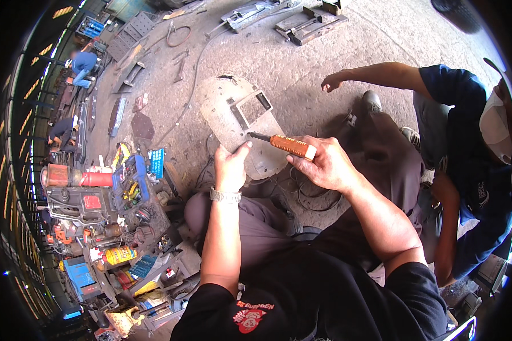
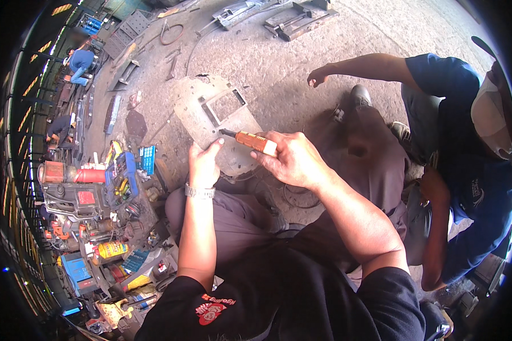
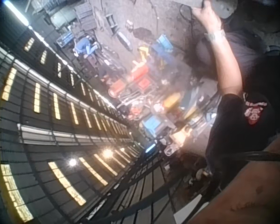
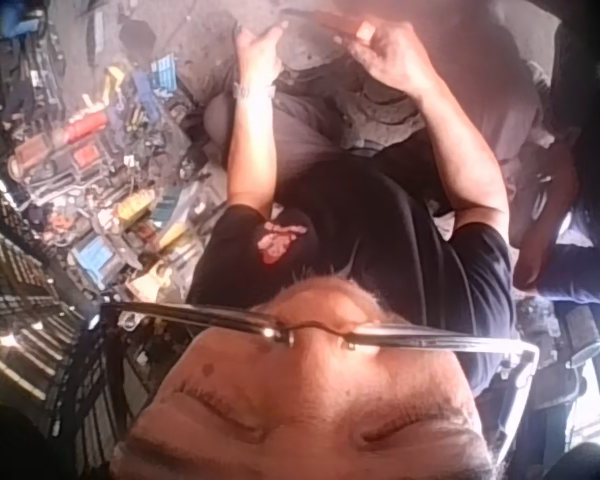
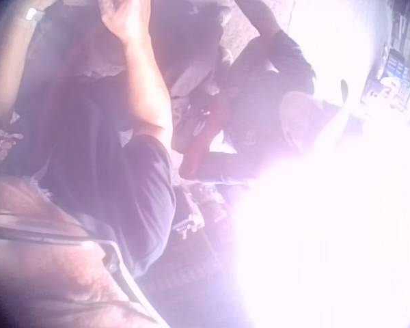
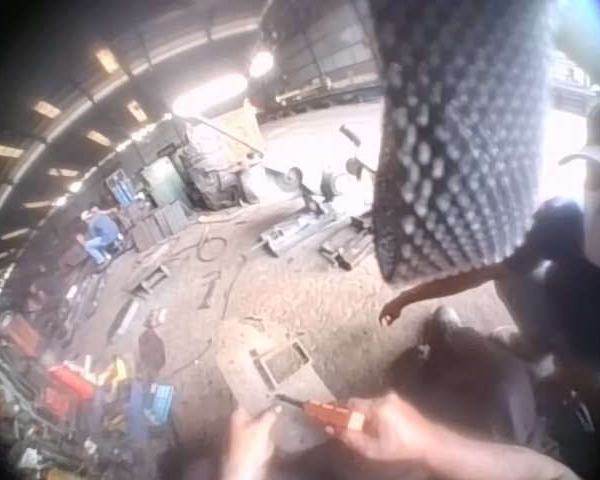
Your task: The person sits on the workshop floor and uses a utility knife to scrape and clean the surface of a metal part. They then use pliers to manipulate a small wire or pin on the same part.
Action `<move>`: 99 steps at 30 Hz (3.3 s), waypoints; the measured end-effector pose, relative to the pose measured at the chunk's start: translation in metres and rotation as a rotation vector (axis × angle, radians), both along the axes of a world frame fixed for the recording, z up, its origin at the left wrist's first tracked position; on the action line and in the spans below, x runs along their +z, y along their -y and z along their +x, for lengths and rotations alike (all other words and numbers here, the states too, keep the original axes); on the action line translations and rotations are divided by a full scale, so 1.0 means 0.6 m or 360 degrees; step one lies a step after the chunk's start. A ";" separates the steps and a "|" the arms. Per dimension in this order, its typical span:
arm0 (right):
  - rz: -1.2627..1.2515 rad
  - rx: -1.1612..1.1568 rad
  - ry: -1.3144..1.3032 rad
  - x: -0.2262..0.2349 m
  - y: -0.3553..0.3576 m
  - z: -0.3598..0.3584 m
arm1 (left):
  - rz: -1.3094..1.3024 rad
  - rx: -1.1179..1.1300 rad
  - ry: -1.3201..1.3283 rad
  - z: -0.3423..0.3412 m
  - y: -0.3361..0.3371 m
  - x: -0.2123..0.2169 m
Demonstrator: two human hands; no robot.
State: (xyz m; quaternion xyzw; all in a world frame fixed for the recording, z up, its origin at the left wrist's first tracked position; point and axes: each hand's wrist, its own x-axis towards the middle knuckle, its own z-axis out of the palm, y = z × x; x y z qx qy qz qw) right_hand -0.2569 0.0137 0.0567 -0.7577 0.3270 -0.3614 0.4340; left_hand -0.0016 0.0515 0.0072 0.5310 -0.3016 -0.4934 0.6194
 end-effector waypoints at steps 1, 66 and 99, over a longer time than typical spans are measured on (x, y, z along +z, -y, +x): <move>-0.0007 -0.0003 0.0001 -0.002 0.000 0.000 | 0.0001 -0.0010 -0.0008 0.000 0.000 -0.001; 0.0195 0.0070 -0.0119 -0.021 0.004 0.007 | -0.0046 -0.0076 0.0122 0.002 -0.003 -0.001; 0.0036 0.0027 -0.0033 0.003 -0.001 0.005 | -0.0006 -0.0030 0.0193 0.009 0.002 -0.007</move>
